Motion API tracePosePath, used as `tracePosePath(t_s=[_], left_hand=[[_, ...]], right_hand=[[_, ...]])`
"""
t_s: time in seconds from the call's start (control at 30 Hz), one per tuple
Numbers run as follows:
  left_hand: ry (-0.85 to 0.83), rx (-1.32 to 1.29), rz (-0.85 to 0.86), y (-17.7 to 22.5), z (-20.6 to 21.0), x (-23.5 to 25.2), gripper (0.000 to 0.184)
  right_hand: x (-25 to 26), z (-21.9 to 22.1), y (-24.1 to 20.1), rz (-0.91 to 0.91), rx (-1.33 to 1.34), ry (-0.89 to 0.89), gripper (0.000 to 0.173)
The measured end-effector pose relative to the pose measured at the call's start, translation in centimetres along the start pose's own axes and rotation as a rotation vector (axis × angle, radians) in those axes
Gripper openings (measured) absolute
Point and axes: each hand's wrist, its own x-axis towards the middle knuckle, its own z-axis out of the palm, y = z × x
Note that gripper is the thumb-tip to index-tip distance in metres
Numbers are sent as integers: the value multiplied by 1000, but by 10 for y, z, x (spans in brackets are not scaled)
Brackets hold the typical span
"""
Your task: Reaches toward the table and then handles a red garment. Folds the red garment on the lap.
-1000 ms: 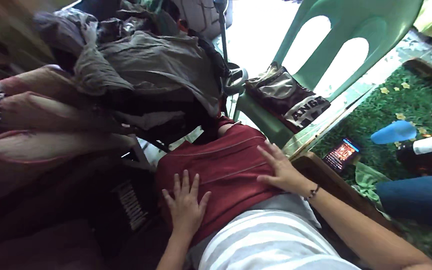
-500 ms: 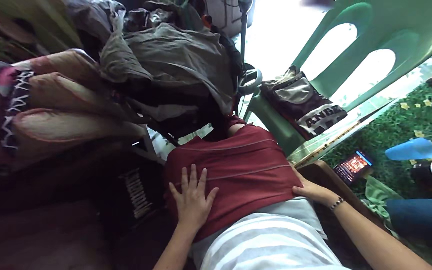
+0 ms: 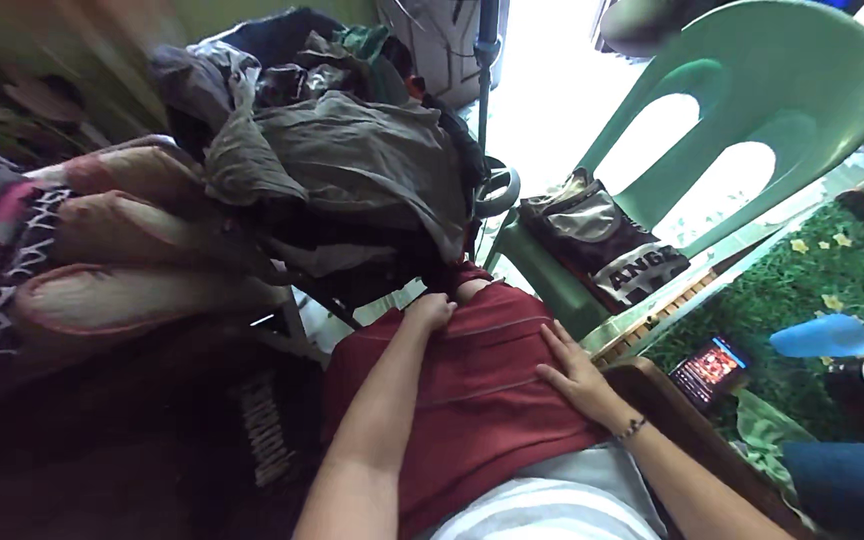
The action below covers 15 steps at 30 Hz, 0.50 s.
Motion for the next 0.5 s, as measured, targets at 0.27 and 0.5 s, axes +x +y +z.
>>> tracePosePath(t_s=[0.27,0.5], left_hand=[[-265,11,-35,-12,6,50,71],[-76,-287,311,-14,-31,48,31]], right_hand=[[18,-8,-1,-2,-19,69,83],[147,-10,-59,-117,14,-73,57]])
